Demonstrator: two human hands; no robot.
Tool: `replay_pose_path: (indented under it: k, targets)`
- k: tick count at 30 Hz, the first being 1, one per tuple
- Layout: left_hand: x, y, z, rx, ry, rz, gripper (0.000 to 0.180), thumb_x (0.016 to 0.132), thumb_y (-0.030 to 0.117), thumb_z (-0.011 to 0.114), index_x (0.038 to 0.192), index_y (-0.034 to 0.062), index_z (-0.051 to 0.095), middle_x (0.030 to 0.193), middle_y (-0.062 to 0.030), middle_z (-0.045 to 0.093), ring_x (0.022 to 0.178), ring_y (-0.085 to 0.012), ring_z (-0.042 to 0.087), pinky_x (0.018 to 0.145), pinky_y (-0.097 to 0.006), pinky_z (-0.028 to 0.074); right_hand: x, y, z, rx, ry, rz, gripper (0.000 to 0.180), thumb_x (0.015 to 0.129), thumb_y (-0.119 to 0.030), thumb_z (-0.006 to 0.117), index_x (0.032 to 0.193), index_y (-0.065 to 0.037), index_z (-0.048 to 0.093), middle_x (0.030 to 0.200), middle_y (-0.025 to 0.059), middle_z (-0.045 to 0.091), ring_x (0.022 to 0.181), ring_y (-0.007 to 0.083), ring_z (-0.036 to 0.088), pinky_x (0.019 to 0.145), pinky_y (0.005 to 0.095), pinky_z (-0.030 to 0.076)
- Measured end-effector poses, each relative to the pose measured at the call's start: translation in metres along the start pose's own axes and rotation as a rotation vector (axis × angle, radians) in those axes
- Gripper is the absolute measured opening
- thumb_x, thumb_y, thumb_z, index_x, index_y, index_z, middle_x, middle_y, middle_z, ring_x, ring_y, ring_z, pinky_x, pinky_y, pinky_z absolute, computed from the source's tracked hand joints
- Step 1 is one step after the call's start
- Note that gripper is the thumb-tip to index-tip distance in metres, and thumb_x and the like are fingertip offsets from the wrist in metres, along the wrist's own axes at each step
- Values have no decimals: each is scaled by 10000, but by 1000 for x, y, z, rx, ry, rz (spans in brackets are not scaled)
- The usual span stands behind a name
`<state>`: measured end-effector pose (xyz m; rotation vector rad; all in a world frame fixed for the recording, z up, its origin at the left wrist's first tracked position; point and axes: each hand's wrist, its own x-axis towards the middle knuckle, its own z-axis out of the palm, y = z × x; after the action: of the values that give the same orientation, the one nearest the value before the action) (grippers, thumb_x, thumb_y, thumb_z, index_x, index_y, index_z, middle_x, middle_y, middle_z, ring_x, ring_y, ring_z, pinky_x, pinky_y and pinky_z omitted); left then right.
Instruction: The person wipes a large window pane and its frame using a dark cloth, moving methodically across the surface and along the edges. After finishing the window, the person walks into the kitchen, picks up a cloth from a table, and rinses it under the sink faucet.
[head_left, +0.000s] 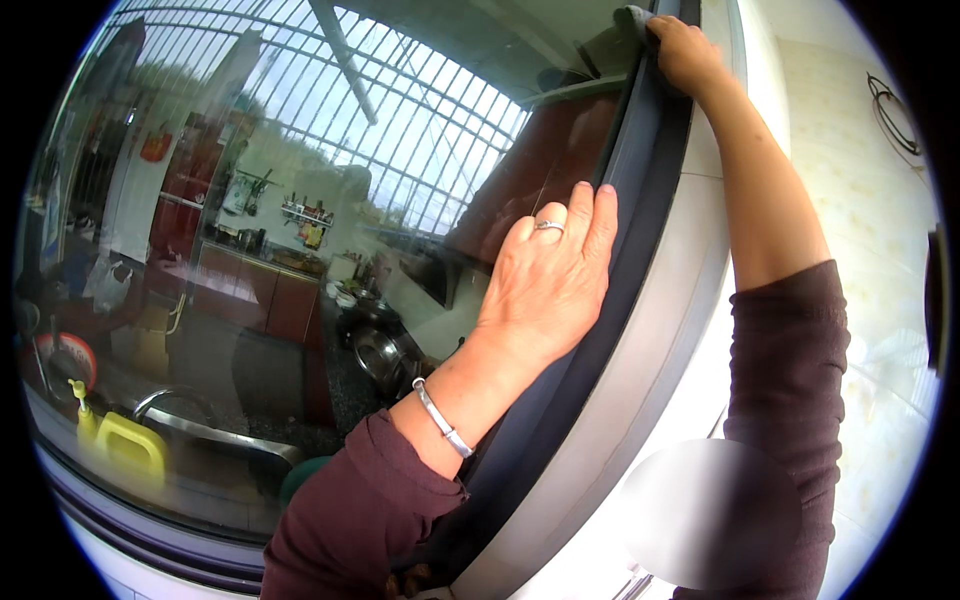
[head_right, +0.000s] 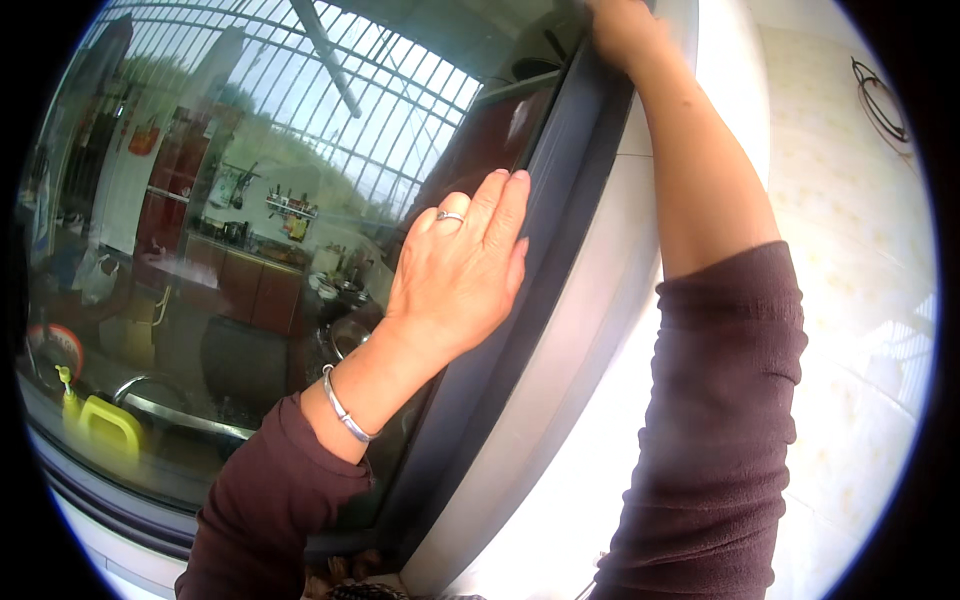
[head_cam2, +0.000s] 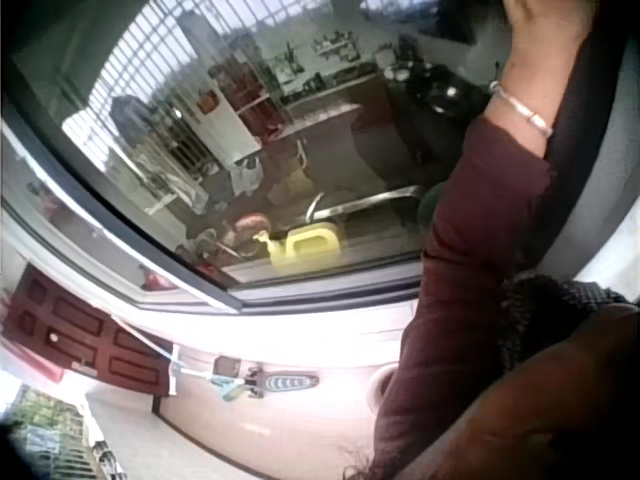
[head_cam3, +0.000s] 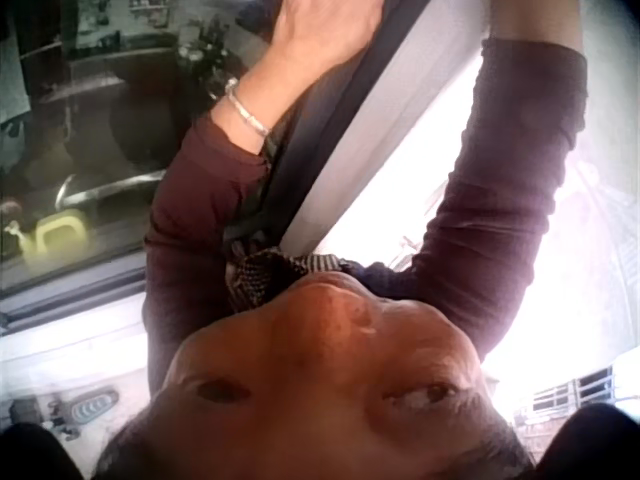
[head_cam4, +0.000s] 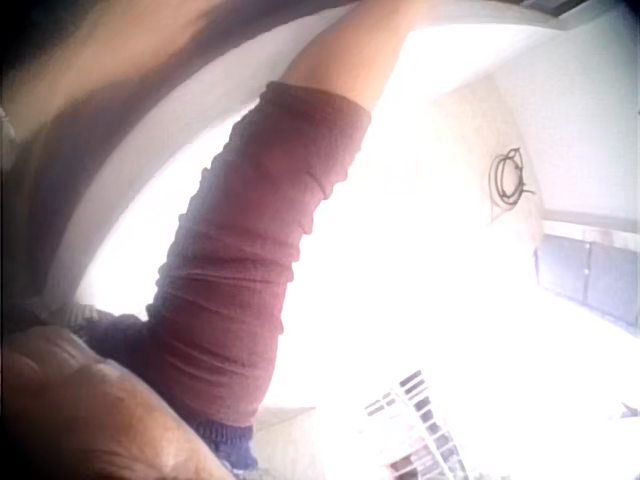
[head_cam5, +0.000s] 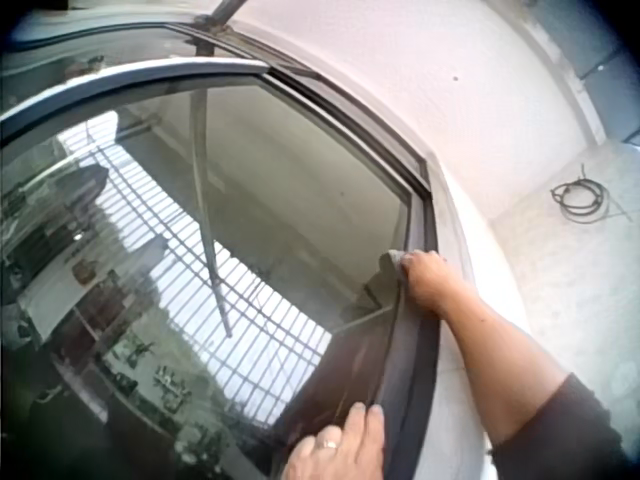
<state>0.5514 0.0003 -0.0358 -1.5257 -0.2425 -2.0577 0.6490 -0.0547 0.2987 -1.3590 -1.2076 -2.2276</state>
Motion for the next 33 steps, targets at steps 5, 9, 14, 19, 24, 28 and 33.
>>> replay_pose_path:
  k: [5,9,14,19,24,28,33]
  targets:
    - [5,4,-9,-75,25,-35,675,829,153,693,1404,-25,388,1271,-213,556,901,-346,589,770,-415,502,-58,-14,-20,154,109,-217,382,859,8,466,1189,-101,624,1320,51,573,1147,355,547,977,449,456]
    - [-1,3,-4,-61,68,-60,707,869,204,675,1449,-1,327,1304,-225,529,986,-390,594,828,-436,510,-122,-52,-55,328,-23,-331,317,830,-1,534,1112,-84,651,1219,79,608,1122,343,567,950,439,475]
    - [0,-2,-15,-52,-3,-107,671,900,227,659,1453,31,333,1312,-189,535,1026,-381,580,857,-429,502,-194,-102,-98,387,-179,-426,306,817,-20,604,1090,-142,667,1198,42,596,1044,283,609,891,401,521]
    - [-4,12,-24,-85,-107,-129,562,913,214,641,1390,12,425,1302,-179,555,1079,-386,549,917,-431,471,-169,-52,-114,-109,74,-274,278,733,-50,684,983,-165,728,993,17,684,1052,249,585,826,384,474]
    - [-19,12,-41,-149,-181,-189,475,937,143,571,1370,0,439,1340,-184,536,1157,-400,508,997,-453,414,-236,-103,-140,157,-475,-457,94,720,-153,660,746,-178,747,810,26,681,970,245,574,807,399,427]
    - [-40,18,-63,-220,-243,-216,452,929,60,532,1364,-9,431,1345,-193,517,1194,-404,485,1017,-452,399,-374,-142,-182,737,-136,-527,80,622,-167,640,577,-182,575,657,-13,455,809,197,492,697,360,377]
    - [-79,38,-89,-312,-367,-306,454,926,34,527,1366,-16,425,1311,-228,520,1198,-418,484,1018,-454,402,-330,-121,-157,586,31,-301,76,645,-142,638,600,-164,580,691,-5,486,823,207,497,669,364,356]
